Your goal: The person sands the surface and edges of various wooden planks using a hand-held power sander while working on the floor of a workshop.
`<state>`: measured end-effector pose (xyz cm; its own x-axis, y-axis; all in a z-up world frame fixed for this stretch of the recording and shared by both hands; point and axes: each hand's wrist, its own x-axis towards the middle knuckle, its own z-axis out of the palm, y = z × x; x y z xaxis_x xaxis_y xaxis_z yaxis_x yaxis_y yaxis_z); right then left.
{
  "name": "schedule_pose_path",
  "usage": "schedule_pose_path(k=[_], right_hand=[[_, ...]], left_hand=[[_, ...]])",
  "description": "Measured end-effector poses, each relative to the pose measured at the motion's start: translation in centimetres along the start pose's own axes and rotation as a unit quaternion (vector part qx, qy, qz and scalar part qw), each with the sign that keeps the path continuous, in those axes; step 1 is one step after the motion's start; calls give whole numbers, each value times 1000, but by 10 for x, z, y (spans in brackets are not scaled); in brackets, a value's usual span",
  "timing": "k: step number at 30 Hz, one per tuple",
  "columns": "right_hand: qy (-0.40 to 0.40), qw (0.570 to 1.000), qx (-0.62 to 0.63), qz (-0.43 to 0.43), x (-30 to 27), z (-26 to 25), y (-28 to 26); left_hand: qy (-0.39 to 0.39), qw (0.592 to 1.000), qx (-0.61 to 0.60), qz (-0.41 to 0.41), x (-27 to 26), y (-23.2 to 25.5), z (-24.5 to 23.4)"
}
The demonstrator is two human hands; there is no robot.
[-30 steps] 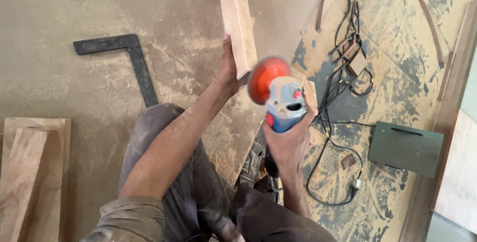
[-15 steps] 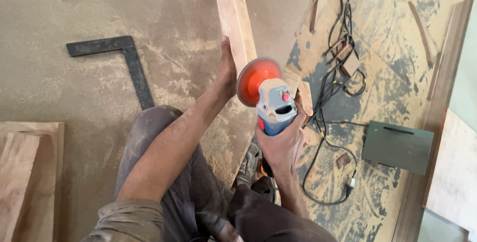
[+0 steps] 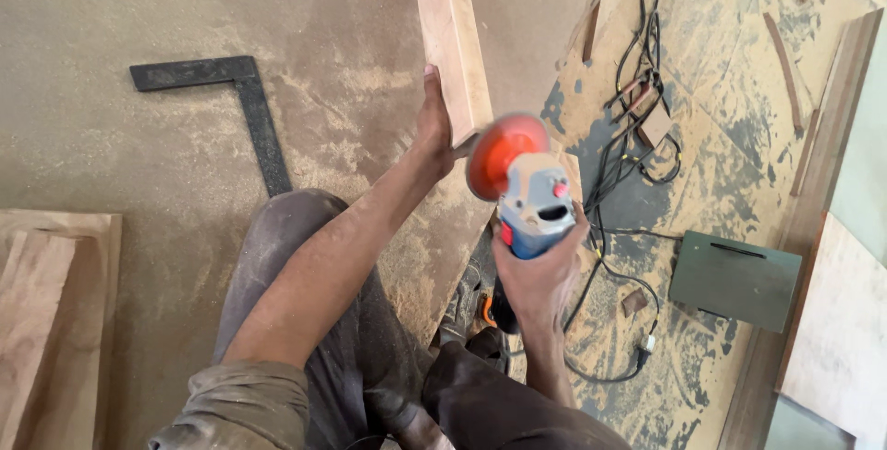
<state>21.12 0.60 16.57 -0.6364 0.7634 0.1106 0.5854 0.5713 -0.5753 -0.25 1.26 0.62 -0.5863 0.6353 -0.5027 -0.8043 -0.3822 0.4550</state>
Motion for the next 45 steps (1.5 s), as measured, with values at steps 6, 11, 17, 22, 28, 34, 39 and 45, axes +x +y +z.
schedule_pose_path(k=[6,11,17,22,28,34,39,45], right_hand=[[12,1000,-20,5,4,6,0],[74,995,-21,-63,2,2,14],[-27,999,12,-17,3,1,0],[16,999,29,35,7,1,16],[68,985,66,145,1,-19,75],[116,965,185,148,-7,-25,92],[121,960,198,159,-5,-26,87],[120,951,230,165,-4,-30,88]], left_hand=[[37,998,14,-41,-6,13,4],[48,996,49,-52,-8,15,8],[-7,999,30,6,-1,0,1],[-2,997,69,15,4,-9,-12],[-309,888,-330,-84,27,-17,-34],[-314,856,-398,-102,-1,-2,-34],[-65,950,-304,-3,-8,5,-31],[269,920,-237,157,-48,44,-55]])
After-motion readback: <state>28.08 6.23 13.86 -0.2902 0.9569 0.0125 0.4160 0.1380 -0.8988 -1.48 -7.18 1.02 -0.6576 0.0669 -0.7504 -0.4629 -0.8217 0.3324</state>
